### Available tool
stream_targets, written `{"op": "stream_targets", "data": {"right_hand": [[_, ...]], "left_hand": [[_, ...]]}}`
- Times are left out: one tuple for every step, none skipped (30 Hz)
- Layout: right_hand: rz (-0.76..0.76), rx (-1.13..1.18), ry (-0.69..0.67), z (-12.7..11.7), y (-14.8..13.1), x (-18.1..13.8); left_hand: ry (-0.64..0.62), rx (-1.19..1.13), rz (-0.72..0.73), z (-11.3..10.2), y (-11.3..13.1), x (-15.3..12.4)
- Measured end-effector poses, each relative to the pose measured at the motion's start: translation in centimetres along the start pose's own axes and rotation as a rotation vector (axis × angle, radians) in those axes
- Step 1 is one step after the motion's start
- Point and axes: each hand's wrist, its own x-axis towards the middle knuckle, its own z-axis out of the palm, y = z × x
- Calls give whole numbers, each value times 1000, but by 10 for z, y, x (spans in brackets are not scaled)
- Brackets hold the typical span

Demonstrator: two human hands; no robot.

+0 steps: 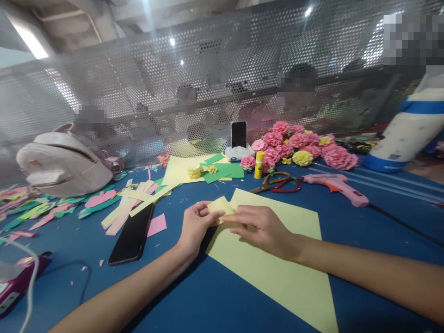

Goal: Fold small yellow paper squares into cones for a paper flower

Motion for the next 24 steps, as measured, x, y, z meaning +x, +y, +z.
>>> {"op": "stream_targets", "data": {"right_hand": [[-10,-22,-1,1,-1,0],[-9,-42,7,1,-1,0],[0,-57,19,1,-2,1],[16,-70,32,2,-2,1],[37,-79,47,2,-2,1],[60,-85,62,2,-2,1],[83,-87,75,2,-1,1],[104,-86,87,2,0,1],[123,-80,97,3,0,1],[140,-73,110,3,1,2],[154,-63,124,3,3,3],[167,-52,138,2,4,4],[177,-41,151,2,5,5],[185,-31,163,2,7,6],[191,-25,172,2,8,7],[194,-21,179,2,9,7],[193,-21,185,1,10,8],[189,-23,190,1,11,8],[179,-25,194,1,11,8],[164,-27,192,1,10,8],[147,-27,186,1,9,8],[129,-25,177,1,8,8],[111,-19,164,1,6,8],[94,-10,150,0,5,8]], "left_hand": [[2,9,9,0,0,0],[4,20,20,0,-1,0],[5,34,34,0,-1,0],[4,49,52,0,-1,-1],[3,66,72,1,-1,-1],[1,85,94,1,0,-2],[0,104,119,2,0,-3],[-3,123,142,2,0,-4],[-7,140,162,3,0,-5],[-15,155,179,4,0,-5],[-26,169,192,5,0,-5],[-42,182,202,6,0,-6],[-61,194,208,6,0,-6],[-83,208,213,7,0,-6],[-104,223,218,8,0,-6],[-122,241,224,9,1,-7],[-135,262,231,9,1,-7],[-142,285,240,9,1,-8],[-146,310,250,10,1,-9],[-148,336,260,9,1,-9],[-150,360,269,9,1,-9],[-152,382,276,9,1,-10],[-153,401,283,8,0,-10],[-153,418,290,8,0,-10]]}}
